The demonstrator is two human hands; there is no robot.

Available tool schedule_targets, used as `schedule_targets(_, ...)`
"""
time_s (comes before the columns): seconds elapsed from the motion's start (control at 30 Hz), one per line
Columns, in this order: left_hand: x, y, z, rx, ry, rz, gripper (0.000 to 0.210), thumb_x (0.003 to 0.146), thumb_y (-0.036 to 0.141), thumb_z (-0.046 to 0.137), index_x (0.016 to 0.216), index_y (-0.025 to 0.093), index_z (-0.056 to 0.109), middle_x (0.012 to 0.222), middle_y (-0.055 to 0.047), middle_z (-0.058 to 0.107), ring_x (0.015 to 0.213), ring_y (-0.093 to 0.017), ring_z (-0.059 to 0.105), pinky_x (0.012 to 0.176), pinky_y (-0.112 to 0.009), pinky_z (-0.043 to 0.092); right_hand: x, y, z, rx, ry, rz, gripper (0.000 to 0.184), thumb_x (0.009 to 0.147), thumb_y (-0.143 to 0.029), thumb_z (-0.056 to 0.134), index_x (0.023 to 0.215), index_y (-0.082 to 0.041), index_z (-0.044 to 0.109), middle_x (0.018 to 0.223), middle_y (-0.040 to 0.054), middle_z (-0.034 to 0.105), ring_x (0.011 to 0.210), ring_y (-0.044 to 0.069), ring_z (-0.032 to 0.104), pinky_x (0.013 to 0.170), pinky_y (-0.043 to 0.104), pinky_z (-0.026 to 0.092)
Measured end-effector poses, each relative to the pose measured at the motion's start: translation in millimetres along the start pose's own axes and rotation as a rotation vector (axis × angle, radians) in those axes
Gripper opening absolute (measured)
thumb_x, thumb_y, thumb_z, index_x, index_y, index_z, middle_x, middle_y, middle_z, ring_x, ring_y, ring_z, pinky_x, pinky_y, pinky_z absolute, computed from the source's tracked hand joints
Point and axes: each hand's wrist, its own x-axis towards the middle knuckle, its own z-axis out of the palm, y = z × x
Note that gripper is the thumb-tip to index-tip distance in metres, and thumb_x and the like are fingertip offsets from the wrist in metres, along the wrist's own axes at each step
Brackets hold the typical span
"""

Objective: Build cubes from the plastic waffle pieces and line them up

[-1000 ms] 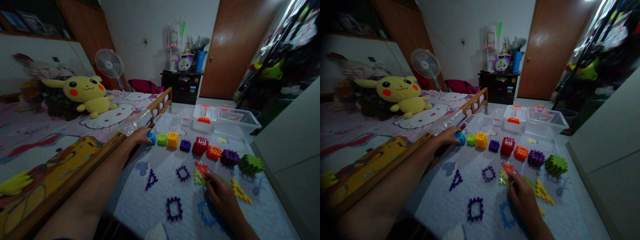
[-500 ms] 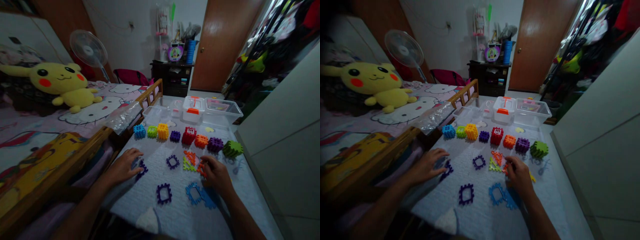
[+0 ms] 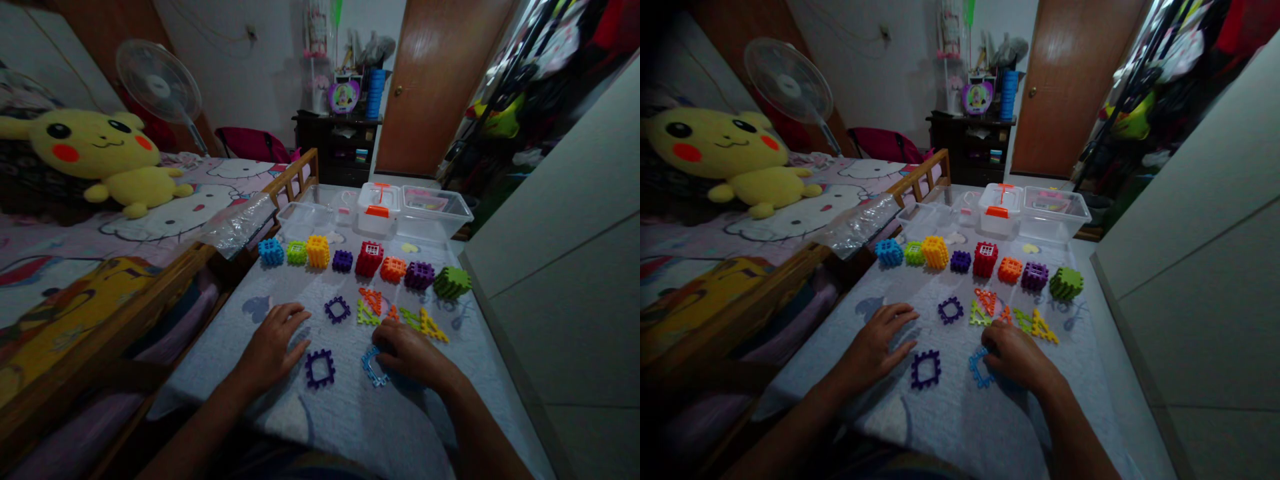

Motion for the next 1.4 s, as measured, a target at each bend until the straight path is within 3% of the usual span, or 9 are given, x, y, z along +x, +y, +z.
schedule_targets(0.23, 13, 44, 11.5, -0.217, -0.192, 0.071, 0.036, 0.083, 0.021, 0.062, 0.118, 0.024, 0.058, 0.120, -0.008, 0.060, 0.114, -0.024, 0.053, 0.100, -0.040, 0.045, 2, -5, 10, 0.020, 0.091, -0.038, 0.017, 0.066, -0.007, 0.053, 0.079, -0.018, 0.057, 0.081, 0.0014, 0.058, 0.073, 0.014, 0.051, 0.066, 0.025, 0.036)
schedule_targets(0.4, 20, 59, 23.0, -0.290, -0.308, 0.098, 0.047, 0.081, 0.026, 0.066, 0.126, 0.022, 0.054, 0.123, -0.009, 0.062, 0.114, -0.024, 0.055, 0.100, -0.037, 0.044, 6, -10, 17, 0.130, 0.195, -0.024, 0.014, 0.072, -0.010, 0.054, 0.082, -0.019, 0.056, 0.075, -0.0007, 0.057, 0.070, 0.014, 0.051, 0.065, 0.025, 0.038)
schedule_targets(0.5, 30, 63, 27.3, -0.344, -0.327, 0.069, 0.030, 0.085, 0.020, 0.058, 0.115, 0.022, 0.061, 0.110, -0.005, 0.068, 0.102, -0.020, 0.062, 0.092, -0.032, 0.048, 10, -11, 21, 0.227, 0.235, -0.036, 0.014, 0.076, -0.013, 0.057, 0.088, -0.020, 0.056, 0.074, -0.0016, 0.058, 0.066, 0.013, 0.052, 0.062, 0.024, 0.038)
schedule_targets(0.7, 42, 44, 12.6, -0.197, -0.118, 0.038, 0.020, 0.090, 0.018, 0.051, 0.101, 0.023, 0.066, 0.097, -0.004, 0.068, 0.091, -0.019, 0.063, 0.083, -0.030, 0.049, 6, -2, 3, 0.231, 0.268, -0.001, 0.009, 0.081, -0.016, 0.053, 0.088, -0.019, 0.059, 0.080, 0.0012, 0.062, 0.070, 0.014, 0.056, 0.065, 0.025, 0.041)
schedule_targets(0.8, 37, 25, 5.3, 0.039, -0.046, 0.055, 0.024, 0.088, 0.013, 0.049, 0.099, 0.023, 0.067, 0.099, -0.007, 0.066, 0.094, -0.022, 0.060, 0.084, -0.036, 0.048, -6, 7, -11, 0.128, 0.146, 0.091, 0.008, 0.081, -0.017, 0.054, 0.083, -0.020, 0.061, 0.073, -0.0004, 0.062, 0.064, 0.014, 0.054, 0.058, 0.024, 0.038)
schedule_targets(0.9, 28, 10, 3.3, 0.133, -0.090, 0.045, 0.025, 0.084, 0.009, 0.049, 0.098, 0.021, 0.066, 0.102, -0.008, 0.063, 0.096, -0.024, 0.058, 0.085, -0.038, 0.048, -18, 12, -15, 0.015, 0.011, 0.176, 0.010, 0.074, -0.016, 0.060, 0.081, -0.021, 0.064, 0.072, 0.0001, 0.064, 0.066, 0.015, 0.057, 0.058, 0.024, 0.037)
schedule_targets(1.1, 18, -4, -2.6, -0.051, -0.233, 0.026, 0.040, 0.075, 0.023, 0.066, 0.115, 0.024, 0.058, 0.117, -0.007, 0.056, 0.110, -0.025, 0.052, 0.097, -0.038, 0.044, -21, 4, -7, -0.117, -0.048, 0.236, 0.029, 0.064, -0.008, 0.064, 0.089, -0.023, 0.065, 0.082, 0.0034, 0.069, 0.075, 0.020, 0.062, 0.061, 0.026, 0.036)
schedule_targets(1.27, 23, -3, -3.6, -0.084, -0.227, -0.001, 0.044, 0.075, 0.027, 0.068, 0.117, 0.023, 0.056, 0.117, -0.007, 0.056, 0.111, -0.025, 0.050, 0.099, -0.039, 0.041, -18, 3, -6, -0.123, -0.087, 0.161, 0.019, 0.068, -0.005, 0.057, 0.077, -0.021, 0.060, 0.085, 0.0041, 0.067, 0.076, 0.019, 0.060, 0.066, 0.028, 0.038)
schedule_targets(1.4, 28, 0, 3.3, -0.052, -0.235, -0.029, 0.048, 0.074, 0.028, 0.069, 0.119, 0.023, 0.055, 0.117, -0.007, 0.057, 0.111, -0.026, 0.050, 0.099, -0.039, 0.041, -14, 2, -3, -0.058, 0.009, 0.028, 0.018, 0.071, -0.005, 0.054, 0.081, -0.020, 0.057, 0.095, 0.0053, 0.061, 0.085, 0.018, 0.057, 0.074, 0.028, 0.042)
